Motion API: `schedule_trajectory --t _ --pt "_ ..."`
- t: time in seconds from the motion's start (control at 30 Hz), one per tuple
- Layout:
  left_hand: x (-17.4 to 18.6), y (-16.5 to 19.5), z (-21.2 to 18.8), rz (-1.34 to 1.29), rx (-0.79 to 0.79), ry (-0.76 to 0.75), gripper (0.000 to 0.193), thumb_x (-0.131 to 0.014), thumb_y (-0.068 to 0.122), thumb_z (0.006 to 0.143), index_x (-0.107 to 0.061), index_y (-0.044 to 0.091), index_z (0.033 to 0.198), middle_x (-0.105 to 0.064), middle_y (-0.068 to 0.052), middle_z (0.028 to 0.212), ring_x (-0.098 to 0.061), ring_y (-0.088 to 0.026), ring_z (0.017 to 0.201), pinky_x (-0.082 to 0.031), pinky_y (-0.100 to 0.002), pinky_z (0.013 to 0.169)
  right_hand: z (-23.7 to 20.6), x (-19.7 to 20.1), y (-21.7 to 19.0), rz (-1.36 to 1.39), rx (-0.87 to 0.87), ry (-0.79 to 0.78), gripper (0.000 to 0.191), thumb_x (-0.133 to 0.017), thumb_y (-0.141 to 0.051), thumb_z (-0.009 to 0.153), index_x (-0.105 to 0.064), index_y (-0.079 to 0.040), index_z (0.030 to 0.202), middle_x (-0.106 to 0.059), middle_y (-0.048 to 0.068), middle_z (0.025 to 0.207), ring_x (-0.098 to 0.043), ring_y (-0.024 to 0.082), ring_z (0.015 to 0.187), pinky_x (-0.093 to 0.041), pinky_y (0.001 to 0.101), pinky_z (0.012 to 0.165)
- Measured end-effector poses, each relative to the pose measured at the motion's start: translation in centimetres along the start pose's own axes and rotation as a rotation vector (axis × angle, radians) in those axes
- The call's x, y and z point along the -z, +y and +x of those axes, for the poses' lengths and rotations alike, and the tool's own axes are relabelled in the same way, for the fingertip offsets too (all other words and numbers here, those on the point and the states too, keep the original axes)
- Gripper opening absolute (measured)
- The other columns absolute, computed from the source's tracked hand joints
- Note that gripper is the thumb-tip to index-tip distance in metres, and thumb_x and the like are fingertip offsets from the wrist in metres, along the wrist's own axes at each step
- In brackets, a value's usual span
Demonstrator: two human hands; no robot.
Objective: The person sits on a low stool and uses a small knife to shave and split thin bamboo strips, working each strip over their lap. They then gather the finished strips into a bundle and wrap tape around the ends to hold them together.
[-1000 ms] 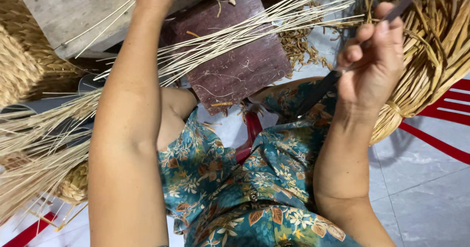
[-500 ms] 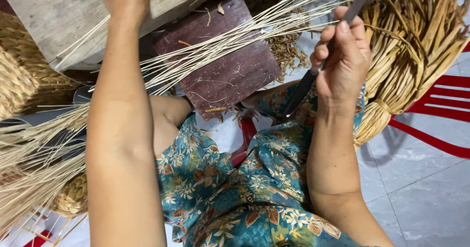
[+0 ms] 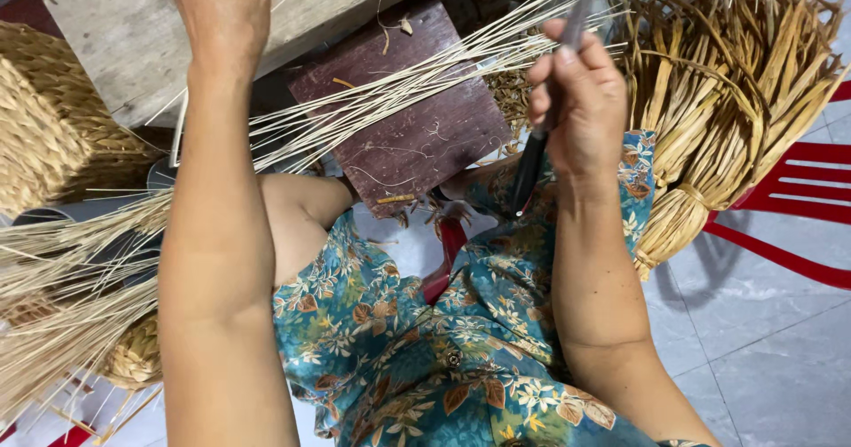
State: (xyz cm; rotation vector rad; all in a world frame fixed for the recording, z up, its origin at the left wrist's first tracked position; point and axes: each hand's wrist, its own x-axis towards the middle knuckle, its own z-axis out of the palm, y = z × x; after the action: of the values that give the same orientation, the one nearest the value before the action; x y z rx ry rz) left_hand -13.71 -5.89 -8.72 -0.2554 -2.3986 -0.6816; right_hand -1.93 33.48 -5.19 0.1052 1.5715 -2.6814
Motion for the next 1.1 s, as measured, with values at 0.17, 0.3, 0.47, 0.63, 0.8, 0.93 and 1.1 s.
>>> schedule_trajectory --t 0.17,0.3,0.47,0.63,0.8,0.93,1.1 --pt "6.6 8.4 -2.0 -0.279 0.114 -0.227 0.014 -0.071 0.011 0.108 -0.072 -0.001 0.101 -0.068 -0.013 0.080 -0.065 -0.020 0.072 -0.048 -0.034 0.067 -1.5 -3.4 0.8 -0.101 -0.143 -0.193 0.041 -0.060 -0.011 0.110 -0.054 -0.002 0.149 -0.071 0.008 0.090 -0.061 0.008 0.065 -0.050 0.0213 0.057" --pt "9.6 11.9 -3.5 -0.496 0.234 -0.512 0.012 -0.068 0.010 0.106 -0.075 0.005 0.113 -0.073 -0.006 0.087 -0.067 -0.010 0.080 -0.052 -0.027 0.071 -2.3 -5.5 0.9 -0.090 -0.196 -0.347 0.058 -0.060 -0.010 0.105 -0.038 -0.008 0.159 -0.073 0.008 0.090 -0.062 0.008 0.064 -0.050 0.0203 0.057" --pt "11.2 12.8 -4.5 -0.509 0.317 -0.686 0.012 -0.070 0.012 0.101 -0.075 0.006 0.110 -0.076 -0.004 0.088 -0.069 -0.008 0.080 -0.054 -0.026 0.073 -2.0 -5.7 0.6 -0.019 -0.093 -0.240 0.051 -0.061 -0.010 0.108 -0.044 -0.007 0.156 -0.072 0.008 0.092 -0.063 0.009 0.067 -0.050 0.0210 0.060" --pt "10.8 13.6 -3.6 -0.468 0.340 -0.665 0.016 -0.067 0.012 0.101 -0.074 0.006 0.114 -0.078 -0.003 0.103 -0.069 -0.007 0.084 -0.054 -0.025 0.073 -1.7 -5.1 1.3 -0.047 -0.059 -0.111 0.035 -0.061 -0.012 0.108 -0.055 -0.003 0.142 -0.071 0.008 0.090 -0.062 0.008 0.065 -0.048 0.0199 0.056" --pt "6.6 16.9 -3.3 -0.638 0.256 -0.735 0.018 -0.069 0.015 0.100 -0.074 0.009 0.117 -0.074 -0.002 0.083 -0.067 -0.006 0.073 -0.052 -0.025 0.065 -2.4 -5.7 2.9 -0.071 -0.069 -0.216 0.032 -0.061 -0.012 0.110 -0.057 -0.002 0.139 -0.072 0.008 0.094 -0.064 0.009 0.070 -0.052 0.0208 0.061" --pt "6.1 17.4 -3.6 -0.621 0.281 -0.712 0.014 -0.067 0.016 0.104 -0.078 0.011 0.111 -0.070 -0.001 0.070 -0.066 -0.005 0.063 -0.050 -0.025 0.057 -2.2 -4.5 2.2 -0.074 -0.037 -0.158 0.032 -0.061 -0.012 0.110 -0.058 -0.002 0.140 -0.073 0.008 0.095 -0.064 0.008 0.070 -0.051 0.0206 0.059" --pt "8.5 15.4 -3.5 -0.507 0.282 -0.715 0.014 -0.070 0.016 0.104 -0.078 0.011 0.113 -0.072 -0.001 0.075 -0.065 -0.006 0.066 -0.050 -0.025 0.059 -0.9 -0.4 -0.9 0.006 0.051 -0.020 0.032 -0.063 -0.011 0.110 -0.058 -0.003 0.141 -0.072 0.010 0.093 -0.063 0.010 0.066 -0.049 0.0223 0.056"
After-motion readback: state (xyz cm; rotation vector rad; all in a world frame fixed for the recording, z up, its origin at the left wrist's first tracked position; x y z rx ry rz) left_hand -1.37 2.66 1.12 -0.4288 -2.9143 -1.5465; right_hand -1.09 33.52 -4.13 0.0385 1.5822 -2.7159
